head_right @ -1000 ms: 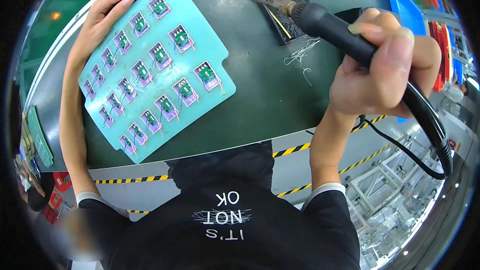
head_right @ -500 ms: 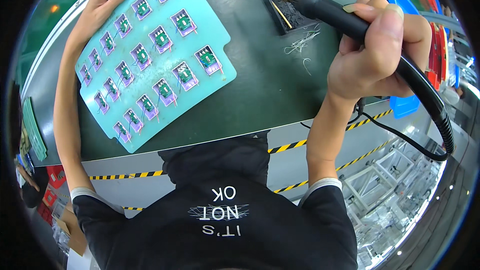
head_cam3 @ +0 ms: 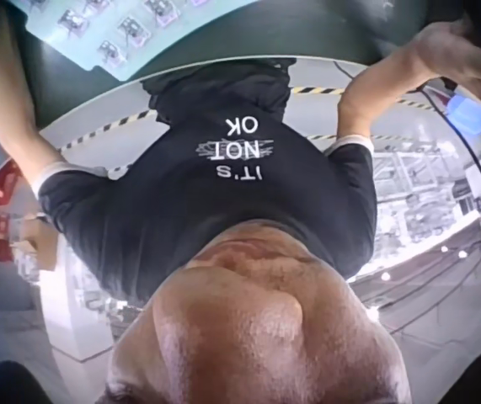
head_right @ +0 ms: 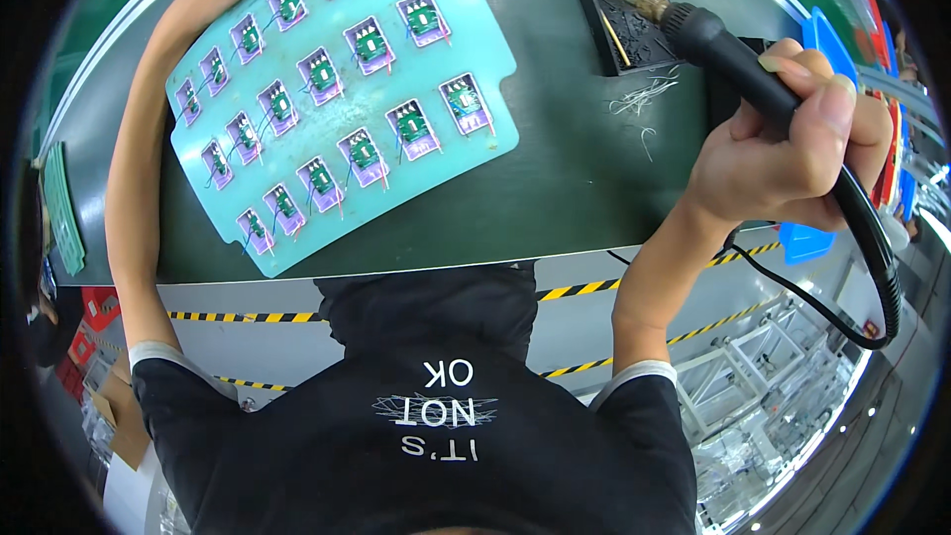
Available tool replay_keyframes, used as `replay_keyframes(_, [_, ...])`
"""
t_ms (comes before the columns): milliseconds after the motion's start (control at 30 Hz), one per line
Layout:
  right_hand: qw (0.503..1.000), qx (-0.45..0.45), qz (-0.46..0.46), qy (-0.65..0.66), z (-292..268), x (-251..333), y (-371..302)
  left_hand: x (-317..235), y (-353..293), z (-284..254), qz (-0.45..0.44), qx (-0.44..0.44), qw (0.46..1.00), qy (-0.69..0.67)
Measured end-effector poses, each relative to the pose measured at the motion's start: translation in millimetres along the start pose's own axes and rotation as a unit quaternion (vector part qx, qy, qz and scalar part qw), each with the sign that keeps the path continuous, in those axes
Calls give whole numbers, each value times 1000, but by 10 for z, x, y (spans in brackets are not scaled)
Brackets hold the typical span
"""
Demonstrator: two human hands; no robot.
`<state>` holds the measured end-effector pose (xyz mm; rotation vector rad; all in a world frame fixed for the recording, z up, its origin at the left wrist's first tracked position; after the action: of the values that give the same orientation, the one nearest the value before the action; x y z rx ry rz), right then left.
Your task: Soldering electronic components onto a printed circuit board using a soldering iron at an assembly station.
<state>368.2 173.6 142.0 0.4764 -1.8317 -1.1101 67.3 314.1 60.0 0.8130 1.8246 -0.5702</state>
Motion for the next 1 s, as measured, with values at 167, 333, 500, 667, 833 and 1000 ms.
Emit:
replay_keyframes(167, [1000, -2, -22, -8, -40, -41, -10, 8, -14, -30, 34, 2, 999, 32])
replay_keyframes(333, [997, -37, -17, -72, -51, -18, -11, 29, -18, -19, 31, 4, 999, 6])
replay_keyframes(500, [998, 16, -1, -64, -50, -74, -2, 104, 16, -49, 70, 31, 997, -7])
replay_keyframes(667, [999, -8, 1, -36, -158, -168, 35, 75, 44, -51, 98, 28, 995, 8])
replay_keyframes(833, [999, -4, 16, -45, -179, -200, 51, 68, 101, -44, 123, 23, 992, 15])
replay_keyframes(1000, [999, 14, 18, -36, -186, -228, 86, 55, 156, -36, 124, 27, 992, 29])
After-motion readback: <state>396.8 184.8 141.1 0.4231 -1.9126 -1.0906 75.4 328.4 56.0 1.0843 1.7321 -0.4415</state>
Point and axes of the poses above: each hand's wrist, its own y-axis towards the middle knuckle, its own z-axis out of the palm, x = y × z, the point moved 4 cm from there along y, towards the middle knuckle, and after that the axes turned 3 degrees about x, right-handed, at the moved point
